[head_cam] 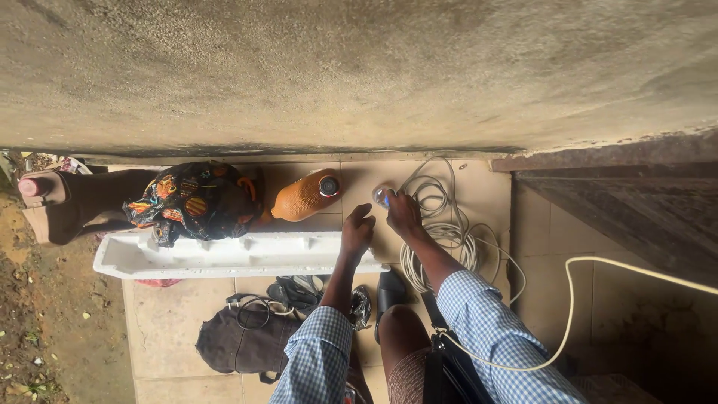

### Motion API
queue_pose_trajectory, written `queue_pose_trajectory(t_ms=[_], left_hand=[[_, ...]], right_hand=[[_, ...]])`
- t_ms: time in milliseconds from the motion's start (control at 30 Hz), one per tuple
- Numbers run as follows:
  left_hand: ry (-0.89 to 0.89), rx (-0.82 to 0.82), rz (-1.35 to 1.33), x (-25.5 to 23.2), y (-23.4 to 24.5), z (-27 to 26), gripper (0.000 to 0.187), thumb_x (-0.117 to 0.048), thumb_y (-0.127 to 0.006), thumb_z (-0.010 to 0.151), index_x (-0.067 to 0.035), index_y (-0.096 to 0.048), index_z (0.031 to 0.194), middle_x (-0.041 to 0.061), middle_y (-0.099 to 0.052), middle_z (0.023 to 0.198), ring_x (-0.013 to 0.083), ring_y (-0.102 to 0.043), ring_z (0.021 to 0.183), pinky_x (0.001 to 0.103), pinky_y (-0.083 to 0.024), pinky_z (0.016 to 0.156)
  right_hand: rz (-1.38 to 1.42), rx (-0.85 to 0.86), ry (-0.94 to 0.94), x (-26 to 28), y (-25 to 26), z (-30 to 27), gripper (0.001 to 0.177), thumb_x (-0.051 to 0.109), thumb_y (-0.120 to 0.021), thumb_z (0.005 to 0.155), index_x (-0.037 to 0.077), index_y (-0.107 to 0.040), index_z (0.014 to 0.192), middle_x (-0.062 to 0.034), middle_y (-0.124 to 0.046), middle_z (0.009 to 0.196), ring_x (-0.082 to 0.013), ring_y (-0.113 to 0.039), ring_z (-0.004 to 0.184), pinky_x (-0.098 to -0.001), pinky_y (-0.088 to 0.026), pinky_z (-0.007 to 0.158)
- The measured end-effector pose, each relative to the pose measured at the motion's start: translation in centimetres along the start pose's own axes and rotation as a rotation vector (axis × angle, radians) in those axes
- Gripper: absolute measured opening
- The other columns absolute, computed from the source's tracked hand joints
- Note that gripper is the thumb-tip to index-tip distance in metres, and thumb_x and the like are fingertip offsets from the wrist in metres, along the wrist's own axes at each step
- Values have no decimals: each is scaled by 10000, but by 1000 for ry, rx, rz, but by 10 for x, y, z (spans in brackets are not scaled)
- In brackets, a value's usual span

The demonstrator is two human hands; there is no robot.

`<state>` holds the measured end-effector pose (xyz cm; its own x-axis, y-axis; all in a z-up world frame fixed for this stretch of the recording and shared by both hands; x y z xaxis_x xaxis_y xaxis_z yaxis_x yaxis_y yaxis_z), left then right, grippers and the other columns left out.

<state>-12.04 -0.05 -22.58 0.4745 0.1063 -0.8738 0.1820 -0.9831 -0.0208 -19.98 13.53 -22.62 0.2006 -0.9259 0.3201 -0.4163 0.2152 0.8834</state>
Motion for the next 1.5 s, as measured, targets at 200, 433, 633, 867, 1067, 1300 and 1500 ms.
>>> queue_pose_trajectory(t_ms=[200, 433, 633, 867, 1067, 1300, 1500], left_hand=[[161, 36, -18, -47, -3, -32, 442, -91, -577, 902, 24, -631, 1325, 224, -743, 1168, 271, -667, 861, 356, -549, 777], [89, 61, -124, -99, -8, -81, 443, -79, -573, 890, 22, -624, 1318, 176, -725, 1198, 202, -701, 898, 328, -583, 760], [-42, 84, -103, -143, 16, -142, 431, -84, -602, 928, 15, -624, 1347, 158, -714, 1195, 173, -682, 982, 310, -566, 813], [4, 106, -126, -222, 58, -222, 418, -97, -597, 950, -9, -626, 1357, 117, -701, 1206, 181, -656, 974, 328, -576, 788], [-32, 149, -170, -251, 73, -262, 427, -73, -598, 951, -17, -597, 1374, 99, -686, 1277, 182, -675, 1038, 324, -582, 822], [-95, 154, -153, -301, 95, -299, 382, -73, -583, 963, 3, -629, 1335, 110, -713, 1227, 161, -678, 1012, 318, -589, 828], [-142, 112, -106, -344, 123, -335, 302, -92, -607, 980, -3, -675, 1260, 101, -728, 1122, 155, -677, 978, 299, -578, 815]], right_hand=[[32, -39, -35, 20, 60, -33, 473, 54, -771, 773, 5, -607, 1214, -233, -643, 1066, -414, -644, 993, -499, -535, 825], [171, -63, 1, 66, 141, -95, 445, 90, -781, 805, 9, -613, 1210, -217, -639, 1093, -402, -637, 1023, -483, -532, 844], [260, -167, 80, 134, 233, -165, 408, 71, -759, 837, -4, -630, 1217, -213, -639, 1108, -408, -635, 1040, -470, -529, 868], [305, -219, 135, 206, 300, -235, 391, 94, -744, 857, -16, -638, 1217, -216, -613, 1166, -406, -628, 1078, -470, -515, 926], [297, -256, 144, 249, 335, -273, 429, 126, -766, 850, -3, -637, 1238, -247, -569, 1269, -424, -627, 1082, -480, -513, 920], [347, -229, 164, 289, 361, -295, 439, 134, -759, 870, 7, -617, 1265, -258, -532, 1309, -395, -647, 1036, -473, -525, 898], [324, -234, 247, 322, 386, -318, 464, 130, -773, 863, -4, -619, 1280, -282, -510, 1363, -427, -624, 1089, -474, -523, 945]])
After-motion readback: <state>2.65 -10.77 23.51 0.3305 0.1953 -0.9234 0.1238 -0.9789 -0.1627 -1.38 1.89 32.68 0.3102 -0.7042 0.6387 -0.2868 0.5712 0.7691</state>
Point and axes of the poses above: each hand's wrist, its own z-axis towards the middle knuckle, its own y-axis out of the back of the hand, x = y × z, the point moved 9 cm from there along z, towards the middle knuckle
